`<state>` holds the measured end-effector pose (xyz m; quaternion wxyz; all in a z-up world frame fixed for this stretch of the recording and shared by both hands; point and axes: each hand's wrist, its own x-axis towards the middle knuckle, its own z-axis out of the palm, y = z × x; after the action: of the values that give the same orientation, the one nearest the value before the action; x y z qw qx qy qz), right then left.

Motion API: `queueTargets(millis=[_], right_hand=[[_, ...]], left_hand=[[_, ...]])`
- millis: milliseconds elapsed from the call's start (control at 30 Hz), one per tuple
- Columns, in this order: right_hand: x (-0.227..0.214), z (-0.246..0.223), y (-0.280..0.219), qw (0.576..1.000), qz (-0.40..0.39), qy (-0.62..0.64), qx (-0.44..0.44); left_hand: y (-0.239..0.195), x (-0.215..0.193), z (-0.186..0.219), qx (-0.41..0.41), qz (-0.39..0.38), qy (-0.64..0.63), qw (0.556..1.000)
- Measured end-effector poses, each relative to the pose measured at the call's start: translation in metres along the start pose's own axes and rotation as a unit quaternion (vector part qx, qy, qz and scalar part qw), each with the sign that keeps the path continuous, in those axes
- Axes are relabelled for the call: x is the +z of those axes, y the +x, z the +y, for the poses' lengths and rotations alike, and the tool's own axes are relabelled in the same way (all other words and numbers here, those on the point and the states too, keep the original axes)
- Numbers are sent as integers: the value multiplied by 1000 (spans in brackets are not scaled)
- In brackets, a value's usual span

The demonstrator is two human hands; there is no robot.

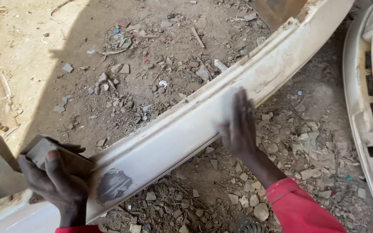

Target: Sanding a car bumper with a sanding block to prepare it for repair

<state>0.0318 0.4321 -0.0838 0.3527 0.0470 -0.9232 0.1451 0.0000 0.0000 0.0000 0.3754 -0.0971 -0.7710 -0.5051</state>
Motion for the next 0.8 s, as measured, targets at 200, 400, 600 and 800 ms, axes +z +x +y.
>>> queueTargets(millis=[200,400,600,800], right_hand=[[8,74,32,956,84,67,273],[-29,84,50,999,-22,-40,-13],[-17,136,68,857,77,137,491],[-23,142,80,994,-35,-23,102]], left_hand=[[9,5,27,76,-31,-16,997],[-5,-6,7,27,-22,6,999],[-30,-18,-83,165,21,34,985],[-37,-14,-55,90,74,111,987]])
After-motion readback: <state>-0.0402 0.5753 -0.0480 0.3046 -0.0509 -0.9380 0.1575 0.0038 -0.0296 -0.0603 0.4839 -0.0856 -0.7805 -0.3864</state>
